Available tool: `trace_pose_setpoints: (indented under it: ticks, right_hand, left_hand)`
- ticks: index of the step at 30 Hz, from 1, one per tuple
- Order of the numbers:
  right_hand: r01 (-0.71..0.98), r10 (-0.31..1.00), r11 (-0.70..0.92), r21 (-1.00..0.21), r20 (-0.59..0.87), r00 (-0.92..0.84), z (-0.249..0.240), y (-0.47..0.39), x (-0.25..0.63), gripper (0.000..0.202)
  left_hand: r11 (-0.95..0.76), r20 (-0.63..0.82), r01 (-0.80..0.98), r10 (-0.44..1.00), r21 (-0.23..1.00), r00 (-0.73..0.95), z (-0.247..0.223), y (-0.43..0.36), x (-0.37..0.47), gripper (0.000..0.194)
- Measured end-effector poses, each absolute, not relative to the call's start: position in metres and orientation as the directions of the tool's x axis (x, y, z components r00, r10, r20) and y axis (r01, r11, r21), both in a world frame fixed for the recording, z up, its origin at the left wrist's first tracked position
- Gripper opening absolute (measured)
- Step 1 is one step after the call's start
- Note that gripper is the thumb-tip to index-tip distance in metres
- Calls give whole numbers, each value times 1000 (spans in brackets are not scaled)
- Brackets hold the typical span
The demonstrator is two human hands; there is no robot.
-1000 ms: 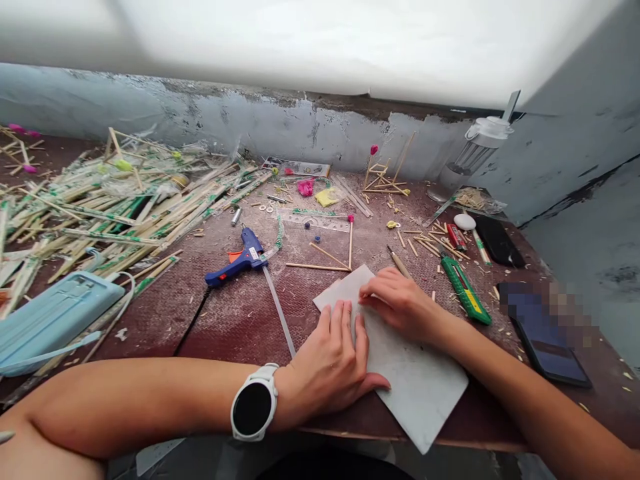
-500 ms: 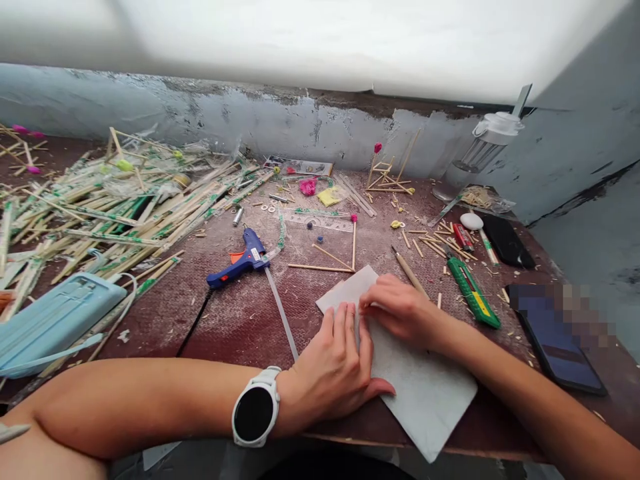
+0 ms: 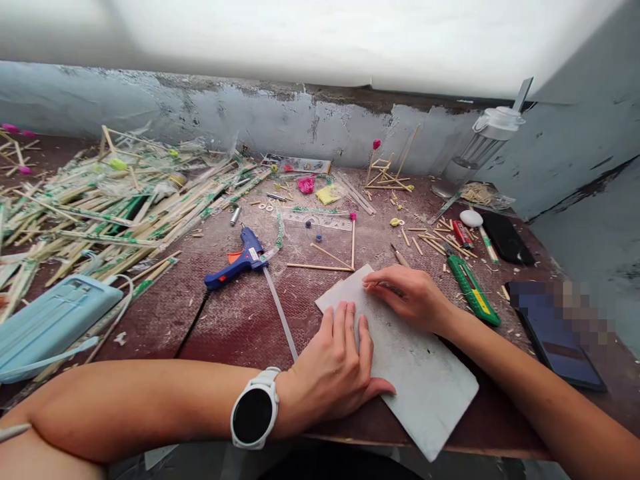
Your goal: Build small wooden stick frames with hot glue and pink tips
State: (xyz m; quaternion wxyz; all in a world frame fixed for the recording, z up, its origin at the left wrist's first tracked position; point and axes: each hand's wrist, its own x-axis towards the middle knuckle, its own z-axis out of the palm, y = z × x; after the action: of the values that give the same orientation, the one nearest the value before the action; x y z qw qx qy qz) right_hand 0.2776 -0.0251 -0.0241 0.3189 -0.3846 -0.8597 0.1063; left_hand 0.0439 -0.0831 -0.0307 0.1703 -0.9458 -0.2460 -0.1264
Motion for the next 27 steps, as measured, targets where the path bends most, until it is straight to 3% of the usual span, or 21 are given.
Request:
trace_pose_setpoints:
  ticks: [8,14,18,24,27]
  right_hand:
    - [589,699,711,-385,482,-529,-28,-29,276,25]
    - [597,743,667,-446,462,-485,-28,-37,267,27]
    - [535,708,705,-465,429,-561,-27,-42,265,21]
    - [597,714,695,-400,480,-510,-28,-33,272,16]
    - [562,674,737,-374,463,-575,-26,-35,266,21]
  left_hand:
    - [-817,309,510,428,-269,849,-30,-83,44,96]
    - [-815,310,511,429,-273,849,-29,-83,44,95]
    - [-820,288,505,431,-269,855,-29,-83,44,97]
    - [-820,321,510,424,-261,847,-30,-82,45,95]
    - [-820,309,513,434,-254,846,-30,-82,46,98]
